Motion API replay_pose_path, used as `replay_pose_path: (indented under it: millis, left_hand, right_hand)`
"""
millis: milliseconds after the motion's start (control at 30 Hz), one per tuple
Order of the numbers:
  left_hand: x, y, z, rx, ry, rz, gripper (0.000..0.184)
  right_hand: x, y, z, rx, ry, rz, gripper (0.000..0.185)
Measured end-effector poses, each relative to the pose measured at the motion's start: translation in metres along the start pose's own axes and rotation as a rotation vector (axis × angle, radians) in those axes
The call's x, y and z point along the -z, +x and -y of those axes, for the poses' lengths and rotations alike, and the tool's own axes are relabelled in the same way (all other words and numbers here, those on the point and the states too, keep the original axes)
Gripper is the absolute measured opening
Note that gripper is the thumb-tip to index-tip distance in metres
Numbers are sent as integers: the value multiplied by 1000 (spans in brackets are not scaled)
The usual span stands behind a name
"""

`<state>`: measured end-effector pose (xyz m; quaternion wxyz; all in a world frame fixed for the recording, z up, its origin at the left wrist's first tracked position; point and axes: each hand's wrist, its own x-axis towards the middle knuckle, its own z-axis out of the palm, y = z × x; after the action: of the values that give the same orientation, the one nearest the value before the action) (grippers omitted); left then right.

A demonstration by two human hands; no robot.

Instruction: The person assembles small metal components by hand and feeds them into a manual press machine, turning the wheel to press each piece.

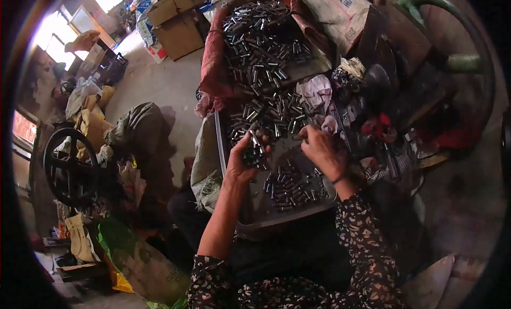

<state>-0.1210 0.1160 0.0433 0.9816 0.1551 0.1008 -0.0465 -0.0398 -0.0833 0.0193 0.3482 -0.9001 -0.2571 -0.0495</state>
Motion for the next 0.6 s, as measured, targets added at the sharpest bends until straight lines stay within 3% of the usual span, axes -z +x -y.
replay_pose_path:
  millis: [67, 133, 167, 200, 267, 333, 400, 467, 500, 533, 567, 600]
  left_hand:
    - [-6, 0, 5, -18, 114, -10, 29]
    - [-17, 3, 6, 111, 734, -137, 30]
    - [-12, 12, 12, 89, 937, -130, 28]
    - [-9, 17, 17, 87, 944, -130, 28]
    - [-4, 24, 24, -15, 1783, 120, 27]
    - [-9, 27, 36, 60, 1924, 99, 35]
    - [-13, 29, 42, 18, 2815, 505, 39]
    - [-17, 25, 45, -189, 2767, 550, 36]
    - [-5, 23, 42, -488, 2659, 733, 27]
    - [-8, 29, 54, -101, 2542, 393, 22]
    - [6, 29, 56, -385, 2903, 721, 15]
    - [9, 24, 57, -730, 2878, 785, 12]
  right_hand:
    - [11, -5, -5, -1, 117, -80, 19]
    - [32, -12, 2, -144, 631, -74, 22]
    - [33, -14, -5, -228, 838, -19, 20]
    - [37, -15, -7, -225, 844, -22, 20]
    - [44, -21, -4, -342, 1152, 12, 20]
    - [47, -26, -4, -298, 1210, 8, 22]
    - [55, -27, 3, -518, 1261, 58, 26]
    - [61, -25, 10, -579, 1244, 75, 28]
    - [57, -25, 11, -569, 1233, -1, 28]
    - [51, -27, 11, -562, 1225, -75, 29]
    - [52, -27, 12, -512, 1227, -23, 29]
    - [52, -27, 8, -469, 1219, 20, 29]
